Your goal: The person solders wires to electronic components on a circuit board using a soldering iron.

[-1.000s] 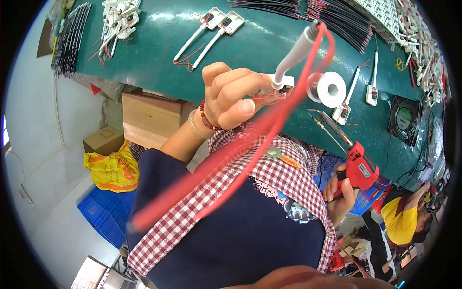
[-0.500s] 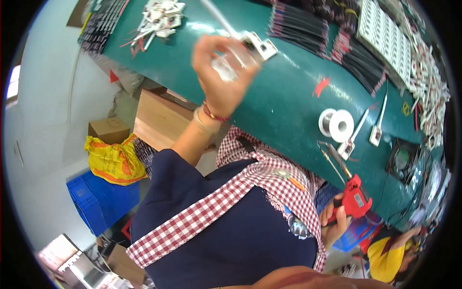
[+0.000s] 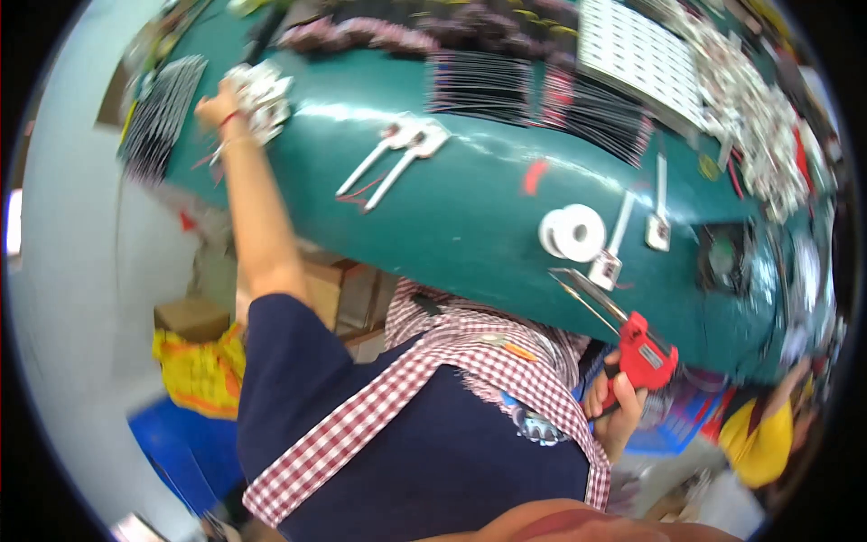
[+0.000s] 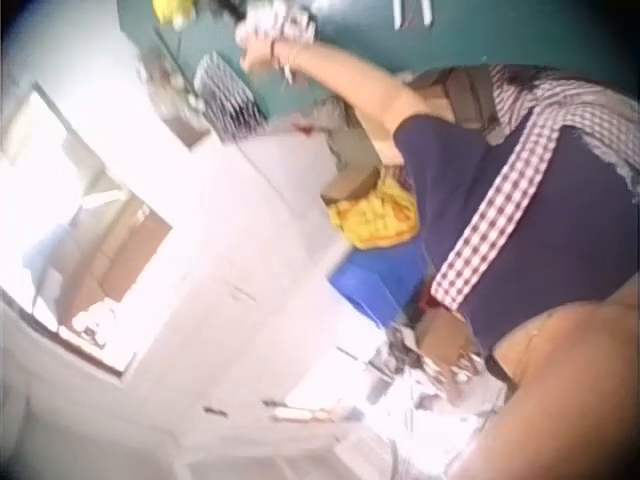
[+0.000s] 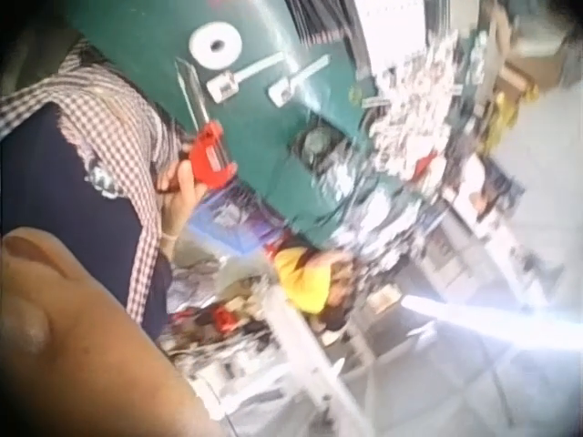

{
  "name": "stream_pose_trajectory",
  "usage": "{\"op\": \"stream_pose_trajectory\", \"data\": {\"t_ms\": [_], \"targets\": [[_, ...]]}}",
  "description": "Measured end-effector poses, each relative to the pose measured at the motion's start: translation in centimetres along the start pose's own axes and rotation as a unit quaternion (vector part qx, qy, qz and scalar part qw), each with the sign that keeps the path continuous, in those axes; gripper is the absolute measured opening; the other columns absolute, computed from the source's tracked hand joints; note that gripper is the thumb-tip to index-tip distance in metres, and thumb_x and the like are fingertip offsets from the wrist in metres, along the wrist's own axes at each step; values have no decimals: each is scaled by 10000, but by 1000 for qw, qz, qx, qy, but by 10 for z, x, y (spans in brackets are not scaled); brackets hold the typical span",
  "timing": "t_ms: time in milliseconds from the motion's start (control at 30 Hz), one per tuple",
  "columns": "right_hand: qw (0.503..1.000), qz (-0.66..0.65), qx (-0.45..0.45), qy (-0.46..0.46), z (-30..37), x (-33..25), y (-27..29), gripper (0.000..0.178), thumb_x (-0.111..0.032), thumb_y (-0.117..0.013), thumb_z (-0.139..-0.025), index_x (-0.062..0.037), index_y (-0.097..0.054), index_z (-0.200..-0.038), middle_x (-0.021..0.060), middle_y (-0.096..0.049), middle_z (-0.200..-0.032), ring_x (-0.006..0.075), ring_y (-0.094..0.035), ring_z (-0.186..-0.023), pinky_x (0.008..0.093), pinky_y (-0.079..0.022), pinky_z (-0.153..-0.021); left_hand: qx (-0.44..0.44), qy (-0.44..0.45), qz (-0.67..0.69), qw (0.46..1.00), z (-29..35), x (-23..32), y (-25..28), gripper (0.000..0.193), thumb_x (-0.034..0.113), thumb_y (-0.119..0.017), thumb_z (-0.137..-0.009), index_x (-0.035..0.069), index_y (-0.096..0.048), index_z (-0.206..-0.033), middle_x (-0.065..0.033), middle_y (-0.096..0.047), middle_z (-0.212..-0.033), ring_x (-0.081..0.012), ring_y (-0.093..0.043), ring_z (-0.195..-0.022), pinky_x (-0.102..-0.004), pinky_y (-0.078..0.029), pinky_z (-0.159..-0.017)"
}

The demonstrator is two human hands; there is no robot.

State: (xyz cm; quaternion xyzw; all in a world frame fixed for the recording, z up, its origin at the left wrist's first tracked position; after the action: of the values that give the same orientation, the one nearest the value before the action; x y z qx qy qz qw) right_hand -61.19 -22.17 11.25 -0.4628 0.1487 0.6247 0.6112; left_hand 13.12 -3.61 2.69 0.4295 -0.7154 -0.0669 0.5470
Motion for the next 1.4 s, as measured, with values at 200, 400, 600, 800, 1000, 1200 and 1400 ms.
{"op": "stream_pose_trajectory", "data": {"t_ms": [200,400,600,800,1000,1200,1400], "targets": [[998,-43,-23,34,-1,-4,14,325,-159,-540,-840,51,-459,-1072,85,-474,-582,133,-426,-393,247,-358,-378,28,-147,-136,979,52,81,5,825,597,-663,-660,98,-465,-1287,-291,-213,-1410,-516,-138,-1290,-677,-202,-971],[984,-91,21,153,3,-20,36,355,-223,-541,-861,52,-451,-1066,70,-445,-552,124,-404,-359,250,-353,-330,-241,-581,265,731,304,286,49,267,126,-659,-741,37,-643,-992,-149,-613,-1082,-301,-540,-1069,-390,-393,-945],[964,-143,7,226,8,-20,67,391,-274,-483,-918,34,-405,-1146,50,-438,-598,97,-394,-368,234,-363,-332,-456,-693,328,453,538,361,37,172,135,-614,-759,52,-635,-908,-113,-625,-898,-288,-578,-937,-398,-456,-823],[947,-187,64,252,14,-13,78,376,-290,-478,-915,6,-409,-1136,44,-419,-584,94,-353,-355,233,-325,-317,-403,-746,249,469,672,443,-12,157,165,-582,-800,46,-601,-902,-129,-620,-904,-301,-598,-908,-405,-486,-794],[933,-232,99,257,12,-15,95,364,-259,-519,-884,25,-444,-1099,62,-442,-559,116,-383,-352,253,-346,-313,-414,-734,77,533,723,467,-72,492,215,-702,-741,160,-494,-1183,-165,-560,-1152,-370,-602,-958,-446,-505,-806],[929,-249,97,255,9,-18,107,364,-261,-519,-888,23,-447,-1103,63,-449,-562,119,-392,-355,260,-355,-316,-594,-567,225,525,680,493,-83,441,194,-650,-742,82,-512,-1146,-174,-660,-912,-296,-647,-850,-399,-495,-759],[936,-231,58,259,4,-18,112,352,-269,-481,-916,3,-406,-1127,51,-437,-594,106,-383,-369,247,-347,-329,-851,-199,347,339,614,478,-18,432,46,-503,-838,96,-398,-1254,-109,-586,-1045,-184,-597,-953,-335,-500,-777]]}}
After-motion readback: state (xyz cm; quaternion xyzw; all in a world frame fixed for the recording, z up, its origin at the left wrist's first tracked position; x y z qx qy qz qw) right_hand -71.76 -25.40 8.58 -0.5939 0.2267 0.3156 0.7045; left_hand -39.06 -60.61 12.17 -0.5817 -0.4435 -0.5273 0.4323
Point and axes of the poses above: each hand's wrist, its own z-axis away from the middle knuckle, its own y-axis out of the back of the hand, x = y × z, the point moved 4 cm from there along -z, towards the middle knuckle
